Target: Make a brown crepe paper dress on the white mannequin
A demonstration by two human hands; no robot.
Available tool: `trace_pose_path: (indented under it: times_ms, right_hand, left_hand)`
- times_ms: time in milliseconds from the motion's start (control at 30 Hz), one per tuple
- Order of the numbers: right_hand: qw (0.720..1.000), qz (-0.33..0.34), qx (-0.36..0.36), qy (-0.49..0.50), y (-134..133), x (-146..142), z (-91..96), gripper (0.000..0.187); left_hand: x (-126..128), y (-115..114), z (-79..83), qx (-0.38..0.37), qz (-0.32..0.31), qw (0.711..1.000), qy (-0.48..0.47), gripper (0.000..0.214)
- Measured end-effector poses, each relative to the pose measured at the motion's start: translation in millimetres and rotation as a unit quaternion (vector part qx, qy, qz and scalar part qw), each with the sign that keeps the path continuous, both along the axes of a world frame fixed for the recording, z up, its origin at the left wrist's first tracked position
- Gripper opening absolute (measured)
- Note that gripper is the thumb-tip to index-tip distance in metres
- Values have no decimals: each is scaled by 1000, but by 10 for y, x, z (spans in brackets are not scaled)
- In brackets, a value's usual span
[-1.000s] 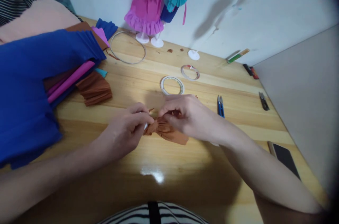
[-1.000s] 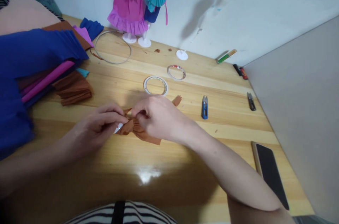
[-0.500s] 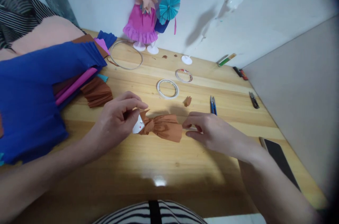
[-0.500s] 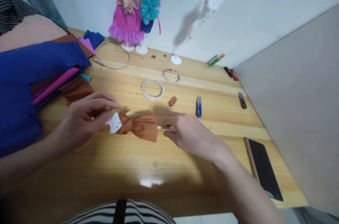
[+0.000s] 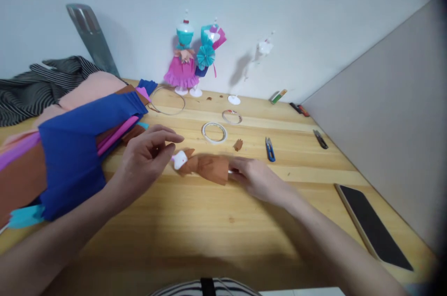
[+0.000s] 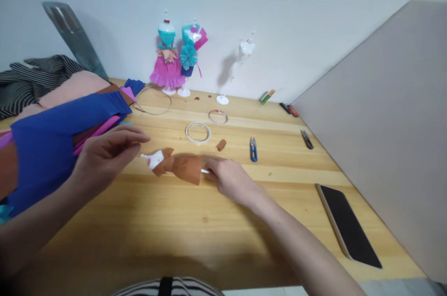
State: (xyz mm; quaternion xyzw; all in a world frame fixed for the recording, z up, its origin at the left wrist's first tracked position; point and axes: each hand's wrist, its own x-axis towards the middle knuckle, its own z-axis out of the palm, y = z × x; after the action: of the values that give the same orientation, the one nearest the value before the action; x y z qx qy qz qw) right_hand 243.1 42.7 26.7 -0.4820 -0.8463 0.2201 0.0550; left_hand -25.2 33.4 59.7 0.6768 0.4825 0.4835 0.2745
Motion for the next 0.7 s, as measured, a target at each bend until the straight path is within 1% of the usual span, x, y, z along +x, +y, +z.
trace_pose_path:
  times_ms: [100, 200, 233, 300, 367, 467, 533, 567, 633, 700]
  right_hand:
    - [997, -41, 27, 64, 3, -35, 15, 14]
    - [979, -63, 10, 193, 46, -117, -3, 10]
    - [967, -61, -7, 246, 64, -156, -14, 11]
    - [929, -55, -55, 361, 95, -246, -37, 18]
    - [894, -48, -118, 429, 110, -342, -56, 28]
    - [856, -39, -192, 478, 101, -478, -92, 38]
    - [833, -43, -216, 508, 88, -556, -133, 40]
    - [826, -47, -218, 519, 85, -590, -159, 41]
    - [823, -51, -208, 526, 88, -646, -219, 42]
    - [829, -51, -194, 522, 102, -688, -285, 43]
  left_hand:
    - [-45, -47, 116, 20, 18, 999, -37, 13]
    - [-87, -135, 163, 50, 24, 991, -122, 12]
    - [-97, -165, 161, 61, 27, 987, -147, 12]
    - [-108, -213, 145, 69, 15, 981, -183, 12]
    - [-100, -234, 138, 63, 7, 979, -191, 11]
    - [-58, -218, 172, 20, 14, 984, -178, 9]
    - [-21, -186, 203, -21, 15, 985, -171, 11]
    - [-1, -166, 213, -41, 16, 985, -169, 14]
    - [35, -122, 215, -72, 25, 983, -168, 19]
    - [65, -73, 202, -92, 41, 979, -176, 25]
